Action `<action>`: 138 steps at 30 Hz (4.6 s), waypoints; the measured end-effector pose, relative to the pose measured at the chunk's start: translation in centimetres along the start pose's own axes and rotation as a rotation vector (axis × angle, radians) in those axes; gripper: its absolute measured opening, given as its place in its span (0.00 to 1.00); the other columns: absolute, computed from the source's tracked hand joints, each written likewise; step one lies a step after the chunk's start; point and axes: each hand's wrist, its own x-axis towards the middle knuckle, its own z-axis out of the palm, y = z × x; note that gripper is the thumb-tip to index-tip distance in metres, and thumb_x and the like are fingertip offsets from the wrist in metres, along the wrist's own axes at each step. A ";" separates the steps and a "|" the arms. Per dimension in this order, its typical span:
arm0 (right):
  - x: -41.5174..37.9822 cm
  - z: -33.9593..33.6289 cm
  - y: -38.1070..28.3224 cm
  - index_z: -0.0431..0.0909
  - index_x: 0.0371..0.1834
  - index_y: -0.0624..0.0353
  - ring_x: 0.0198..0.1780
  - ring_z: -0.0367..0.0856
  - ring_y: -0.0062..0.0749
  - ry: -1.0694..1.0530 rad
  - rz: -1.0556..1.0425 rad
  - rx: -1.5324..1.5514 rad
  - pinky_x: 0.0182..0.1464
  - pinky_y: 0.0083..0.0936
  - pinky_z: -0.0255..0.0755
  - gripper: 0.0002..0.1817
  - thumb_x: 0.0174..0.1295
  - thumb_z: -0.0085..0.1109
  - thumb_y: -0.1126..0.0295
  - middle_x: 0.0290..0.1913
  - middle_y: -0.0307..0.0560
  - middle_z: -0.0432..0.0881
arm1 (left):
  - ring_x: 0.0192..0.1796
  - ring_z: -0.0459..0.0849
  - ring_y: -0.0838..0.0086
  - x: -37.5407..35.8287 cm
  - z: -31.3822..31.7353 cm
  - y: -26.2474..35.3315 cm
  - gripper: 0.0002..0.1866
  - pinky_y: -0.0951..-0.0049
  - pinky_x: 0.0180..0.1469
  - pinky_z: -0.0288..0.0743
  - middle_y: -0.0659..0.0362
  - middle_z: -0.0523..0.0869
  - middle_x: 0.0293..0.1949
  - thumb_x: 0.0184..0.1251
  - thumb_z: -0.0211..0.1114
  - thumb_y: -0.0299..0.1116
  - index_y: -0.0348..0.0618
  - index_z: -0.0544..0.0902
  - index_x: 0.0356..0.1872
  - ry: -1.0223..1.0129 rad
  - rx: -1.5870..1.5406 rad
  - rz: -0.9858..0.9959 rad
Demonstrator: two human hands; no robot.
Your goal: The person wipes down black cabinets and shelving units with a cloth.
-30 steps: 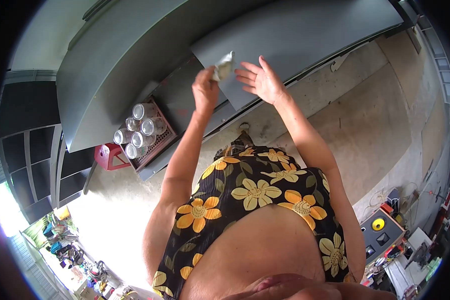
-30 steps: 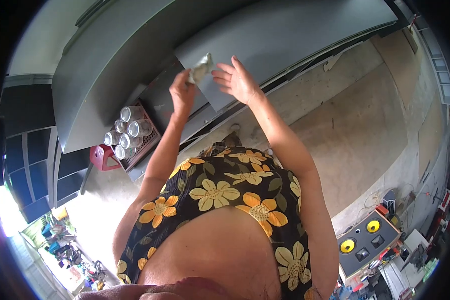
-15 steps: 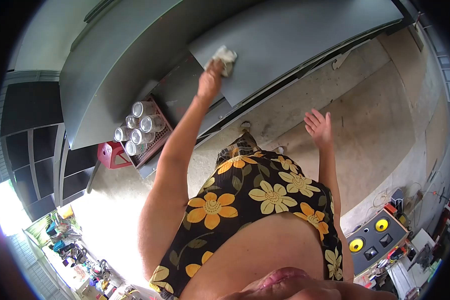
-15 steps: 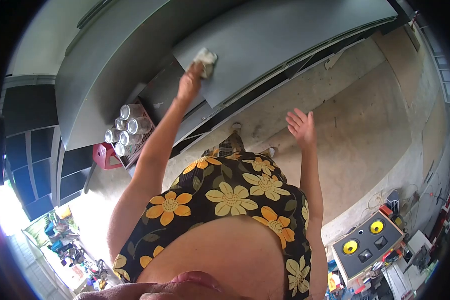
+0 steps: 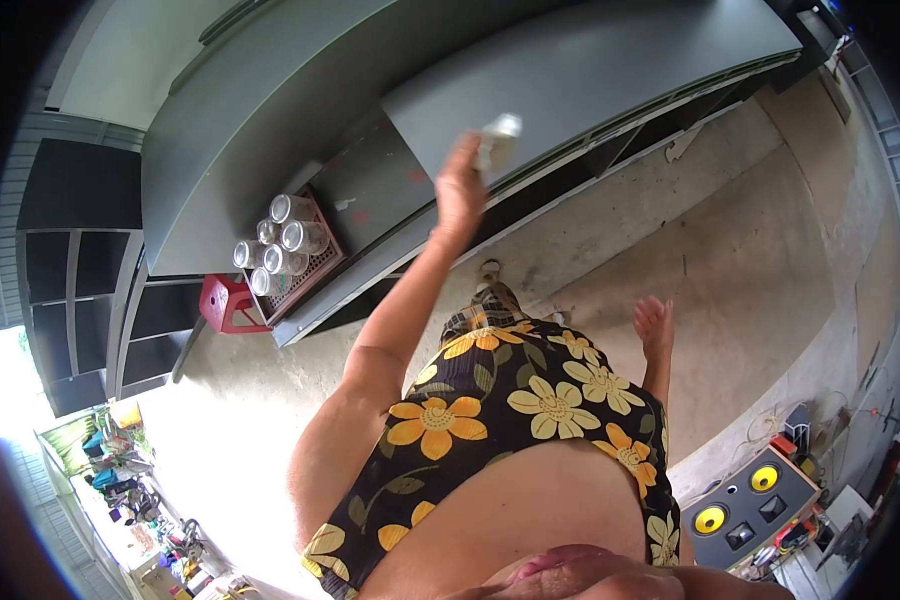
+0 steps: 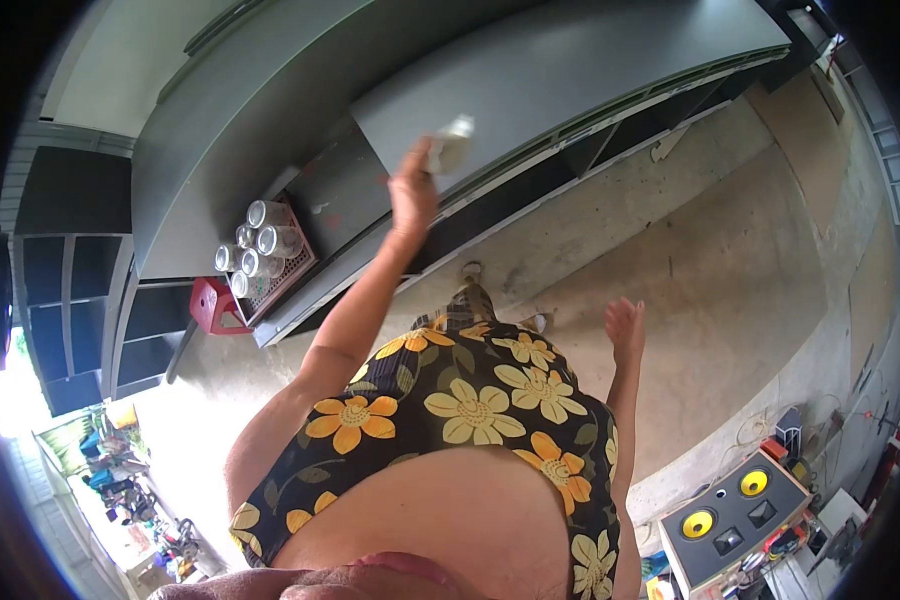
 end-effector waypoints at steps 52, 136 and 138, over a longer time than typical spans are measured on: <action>8.9 -2.4 -3.6 0.70 0.59 0.62 0.40 0.84 0.37 0.391 0.377 -0.394 0.29 0.27 0.73 0.22 0.66 0.48 0.61 0.47 0.54 0.81 | 0.52 0.81 0.56 54.9 18.1 -12.8 0.15 0.62 0.54 0.73 0.49 0.85 0.44 0.57 0.54 0.31 0.46 0.83 0.44 -0.288 0.826 0.194; 11.3 -32.3 4.0 0.75 0.39 0.59 0.17 0.74 0.28 0.793 0.262 0.391 0.13 0.23 0.63 0.08 0.63 0.54 0.66 0.24 0.46 0.77 | 0.55 0.77 0.54 19.2 48.8 5.7 0.15 0.61 0.56 0.73 0.51 0.83 0.48 0.56 0.55 0.23 0.41 0.84 0.43 -0.267 0.468 0.163; 12.7 -32.4 5.0 0.76 0.40 0.59 0.17 0.74 0.29 0.744 0.344 0.240 0.15 0.25 0.67 0.09 0.62 0.55 0.65 0.25 0.49 0.80 | 0.57 0.75 0.56 19.1 51.0 3.4 0.14 0.61 0.58 0.71 0.53 0.82 0.49 0.56 0.55 0.23 0.42 0.84 0.42 -0.210 0.449 0.217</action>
